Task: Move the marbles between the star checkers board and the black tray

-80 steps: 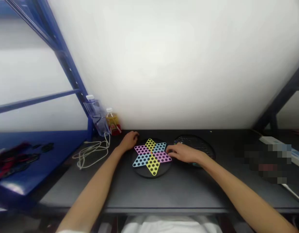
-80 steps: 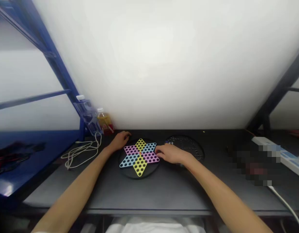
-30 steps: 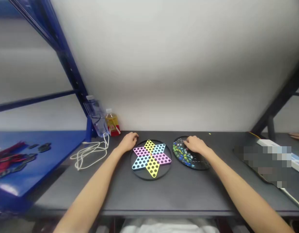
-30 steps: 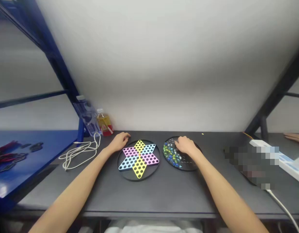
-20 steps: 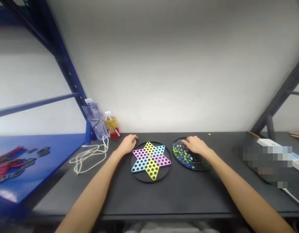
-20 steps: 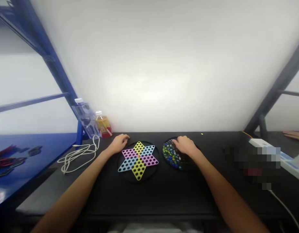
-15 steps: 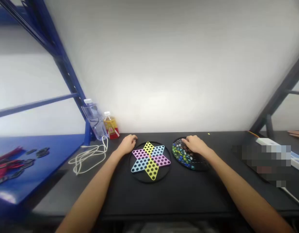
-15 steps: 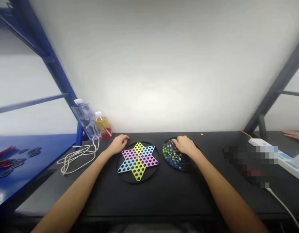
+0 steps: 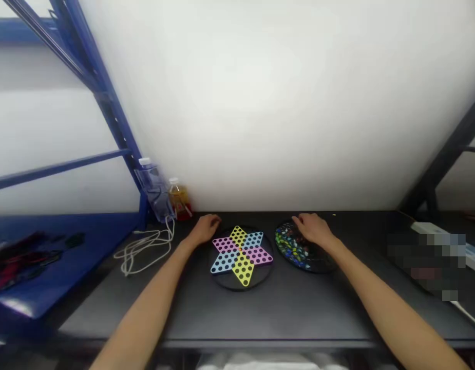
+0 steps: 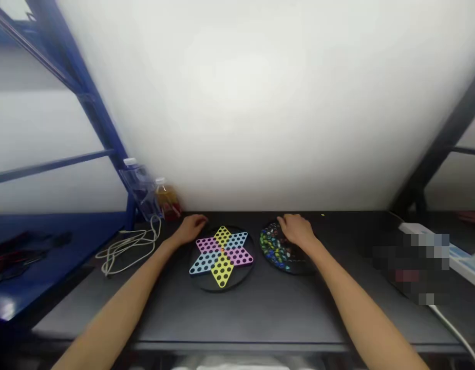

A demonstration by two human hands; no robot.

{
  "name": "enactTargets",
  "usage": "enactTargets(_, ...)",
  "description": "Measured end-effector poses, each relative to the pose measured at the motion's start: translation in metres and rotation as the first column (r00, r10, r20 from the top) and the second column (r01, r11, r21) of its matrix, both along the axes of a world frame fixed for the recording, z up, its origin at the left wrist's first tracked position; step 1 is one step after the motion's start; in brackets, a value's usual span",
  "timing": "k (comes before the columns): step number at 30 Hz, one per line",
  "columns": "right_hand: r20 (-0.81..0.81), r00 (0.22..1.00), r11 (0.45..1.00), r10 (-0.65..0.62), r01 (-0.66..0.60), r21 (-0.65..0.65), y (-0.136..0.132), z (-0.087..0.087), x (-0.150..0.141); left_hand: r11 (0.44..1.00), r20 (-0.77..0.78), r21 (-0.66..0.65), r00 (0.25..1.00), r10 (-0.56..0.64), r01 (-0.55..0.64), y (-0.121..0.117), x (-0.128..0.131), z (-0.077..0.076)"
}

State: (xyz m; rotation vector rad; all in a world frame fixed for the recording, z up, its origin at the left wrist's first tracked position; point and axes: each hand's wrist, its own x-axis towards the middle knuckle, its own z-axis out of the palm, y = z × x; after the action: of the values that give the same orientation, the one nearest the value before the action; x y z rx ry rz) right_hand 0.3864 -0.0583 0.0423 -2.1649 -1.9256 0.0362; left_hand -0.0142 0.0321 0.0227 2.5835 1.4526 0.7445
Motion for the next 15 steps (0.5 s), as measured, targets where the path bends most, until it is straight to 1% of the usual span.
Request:
enactTargets(2, -0.018, 1.0, 0.997, 0.001, 0.0, 0.076, -0.003, 0.004, -0.003, 1.0, 0.038, -0.009, 0.999, -0.019, 0.019, -0.004, 0.004, 0.004)
enactTargets(3, -0.036, 0.999, 0.993, 0.025, -0.02, 0.112, -0.005, 0.005, -0.007, 0.999, 0.049, -0.016, 0.998, -0.029, 0.029, -0.007, 0.007, 0.006)
enactTargets(5, -0.09, 0.989, 0.979, 0.121, -0.104, 0.173, -0.01, 0.007, -0.019, 0.998, 0.058, -0.026, 0.997, -0.049, 0.05, -0.013, 0.014, 0.01)
enactTargets(7, -0.152, 0.953, 0.95, 0.26, -0.224, 0.218, -0.016, 0.007, -0.04, 0.998, 0.063, -0.031, 0.996, -0.062, 0.064, -0.019, 0.023, 0.013)
enactTargets(9, -0.184, 0.904, 0.905, 0.385, -0.331, 0.269, -0.023, 0.006, -0.068, 0.997, 0.045, -0.052, 0.997, -0.056, 0.058, -0.026, 0.032, 0.015)
enactTargets(12, -0.124, 0.816, 0.801, 0.564, -0.505, 0.321, -0.036, 0.006, -0.109, 0.994, -0.039, -0.103, 0.999, -0.032, 0.028, -0.034, 0.038, 0.02)
enactTargets(14, -0.08, 0.756, 0.731, 0.65, -0.592, 0.34, -0.046, 0.005, -0.127, 0.99, -0.094, -0.14, 0.995, -0.022, 0.009, -0.036, 0.035, 0.024)
enactTargets(15, -0.064, 0.737, 0.709, 0.672, -0.616, 0.343, -0.051, 0.004, -0.132, 0.987, -0.12, -0.159, 0.993, -0.012, -0.007, -0.036, 0.032, 0.026)
